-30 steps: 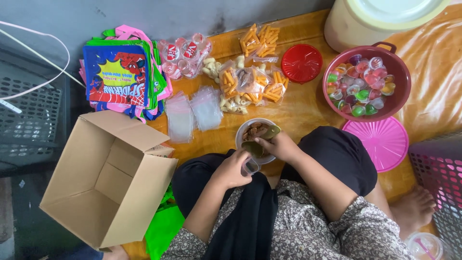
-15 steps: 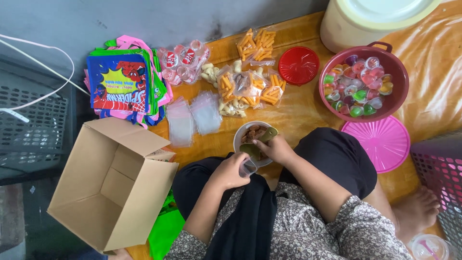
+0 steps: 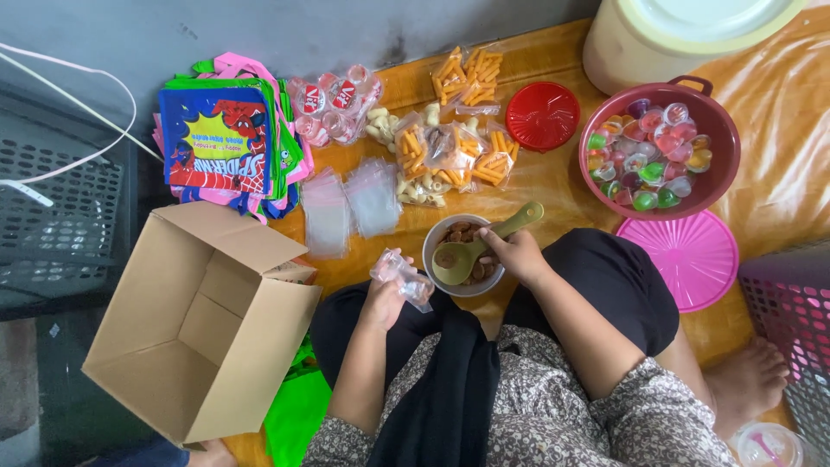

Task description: Packing small brown cookies from a bowl into individual plastic bags using a spoon.

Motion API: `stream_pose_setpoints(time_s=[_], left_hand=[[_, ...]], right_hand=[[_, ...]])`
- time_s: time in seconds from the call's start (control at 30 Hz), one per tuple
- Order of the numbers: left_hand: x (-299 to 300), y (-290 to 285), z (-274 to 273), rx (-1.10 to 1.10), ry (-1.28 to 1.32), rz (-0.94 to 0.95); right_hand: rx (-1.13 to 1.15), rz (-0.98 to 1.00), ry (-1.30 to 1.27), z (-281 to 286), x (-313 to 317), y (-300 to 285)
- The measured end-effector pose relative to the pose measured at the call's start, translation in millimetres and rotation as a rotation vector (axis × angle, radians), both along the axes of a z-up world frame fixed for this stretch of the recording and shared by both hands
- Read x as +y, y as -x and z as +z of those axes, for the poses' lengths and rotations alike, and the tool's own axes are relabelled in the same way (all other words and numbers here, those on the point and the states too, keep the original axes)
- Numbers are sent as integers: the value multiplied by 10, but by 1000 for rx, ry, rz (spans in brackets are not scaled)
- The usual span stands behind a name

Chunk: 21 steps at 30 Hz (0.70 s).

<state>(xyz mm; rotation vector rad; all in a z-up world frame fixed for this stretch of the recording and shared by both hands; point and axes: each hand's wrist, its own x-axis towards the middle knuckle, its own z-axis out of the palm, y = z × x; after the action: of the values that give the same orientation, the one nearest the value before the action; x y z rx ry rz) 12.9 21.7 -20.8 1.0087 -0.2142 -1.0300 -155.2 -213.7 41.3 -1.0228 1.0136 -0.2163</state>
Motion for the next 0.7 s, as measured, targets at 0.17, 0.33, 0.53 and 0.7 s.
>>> stream_pose_setpoints(time_s=[0.17,0.33,0.53,0.7], left_hand=[[39,-33,-126,87,88,-61],[-38,59,65,138,57,-168],[95,18,-491,40,49,-196],[-25,80,189,129,18,-193]], right_hand=[[90,61,382,351,54,-50],[-220,68,587,690,139,-89],[-487,442,922,1256,360,-157],[-606,447,906,1431,348,-143]])
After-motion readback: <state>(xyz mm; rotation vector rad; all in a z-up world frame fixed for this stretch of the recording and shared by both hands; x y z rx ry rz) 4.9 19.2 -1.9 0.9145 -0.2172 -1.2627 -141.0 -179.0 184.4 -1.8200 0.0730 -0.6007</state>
